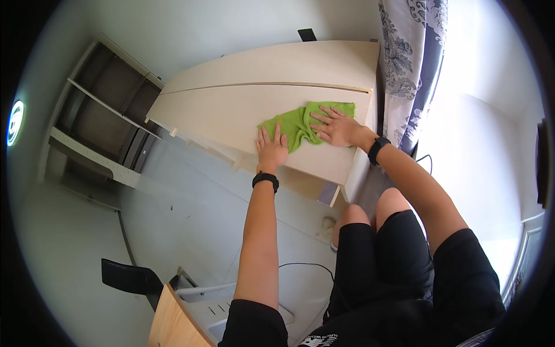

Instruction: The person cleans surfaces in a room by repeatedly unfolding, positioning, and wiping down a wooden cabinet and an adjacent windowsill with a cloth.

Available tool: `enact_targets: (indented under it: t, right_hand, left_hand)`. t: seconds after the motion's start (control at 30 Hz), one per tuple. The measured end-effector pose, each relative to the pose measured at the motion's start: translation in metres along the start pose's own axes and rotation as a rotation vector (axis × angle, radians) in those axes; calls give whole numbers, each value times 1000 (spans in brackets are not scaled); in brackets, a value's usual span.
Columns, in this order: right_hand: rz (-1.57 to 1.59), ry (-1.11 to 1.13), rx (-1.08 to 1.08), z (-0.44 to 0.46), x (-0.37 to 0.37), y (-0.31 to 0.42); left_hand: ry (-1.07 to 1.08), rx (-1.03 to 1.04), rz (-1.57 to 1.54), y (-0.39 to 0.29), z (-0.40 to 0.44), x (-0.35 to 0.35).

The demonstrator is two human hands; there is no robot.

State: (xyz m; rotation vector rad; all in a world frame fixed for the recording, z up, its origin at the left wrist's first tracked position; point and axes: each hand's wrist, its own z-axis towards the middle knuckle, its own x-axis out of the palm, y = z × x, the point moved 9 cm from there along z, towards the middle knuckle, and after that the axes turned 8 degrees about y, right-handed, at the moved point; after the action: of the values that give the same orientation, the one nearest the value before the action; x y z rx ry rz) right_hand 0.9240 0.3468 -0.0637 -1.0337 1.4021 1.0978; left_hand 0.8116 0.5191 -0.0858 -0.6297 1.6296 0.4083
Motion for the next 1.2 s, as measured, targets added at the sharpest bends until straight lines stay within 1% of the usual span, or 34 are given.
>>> enact_targets:
  t: [0.13,0.27,0.3,0.4,0.43,0.53,0.57,0.63,0.77,0.9,0.97,1.07,1.1,1.2]
  right_hand:
    - [-1,48,-99,-32,8,40]
    - [36,41,-149,-52,7,54]
    - [82,8,-176,-55,8,54]
    - [86,10,-209,-62,8,56]
    - [85,-54,-241,-67,5,55]
    - [190,-210,-191,-78,-2,47]
    - [182,-252,-172,-84,-5,48]
    - [180,-326,-121,-104,-17,53]
    - [310,-320,-7,-117,-29,47]
    - [216,-262,7,-102,-29,35]
    - [165,-250,10,-89,-30,26]
    - [103,-282,78,-66,-24,-6]
    - [105,-166,120,-57,-17,-14]
    - [-4,-12,203,-40,-6,-24]
  left_hand:
    - [8,-4,-14,-7,-23,8]
    - [-22,14,-41,-9,-44,17]
    - [-37,21,-57,-10,-50,18]
    - [-21,10,-72,-12,-66,22]
    - [5,7,-91,-17,-79,16]
    - [24,-12,-85,-17,-86,21]
    - [44,-17,-67,-21,-91,17]
    - [7,-4,-70,-23,-94,10]
    - [-4,-27,-122,-25,-83,1]
    - [-34,-175,-150,-28,-66,1]
    - [-11,-212,-141,-27,-60,3]
    - [30,-249,-154,-26,-52,1]
    - [48,-257,-161,-25,-50,3]
    - [-8,-247,-153,-25,-45,6]
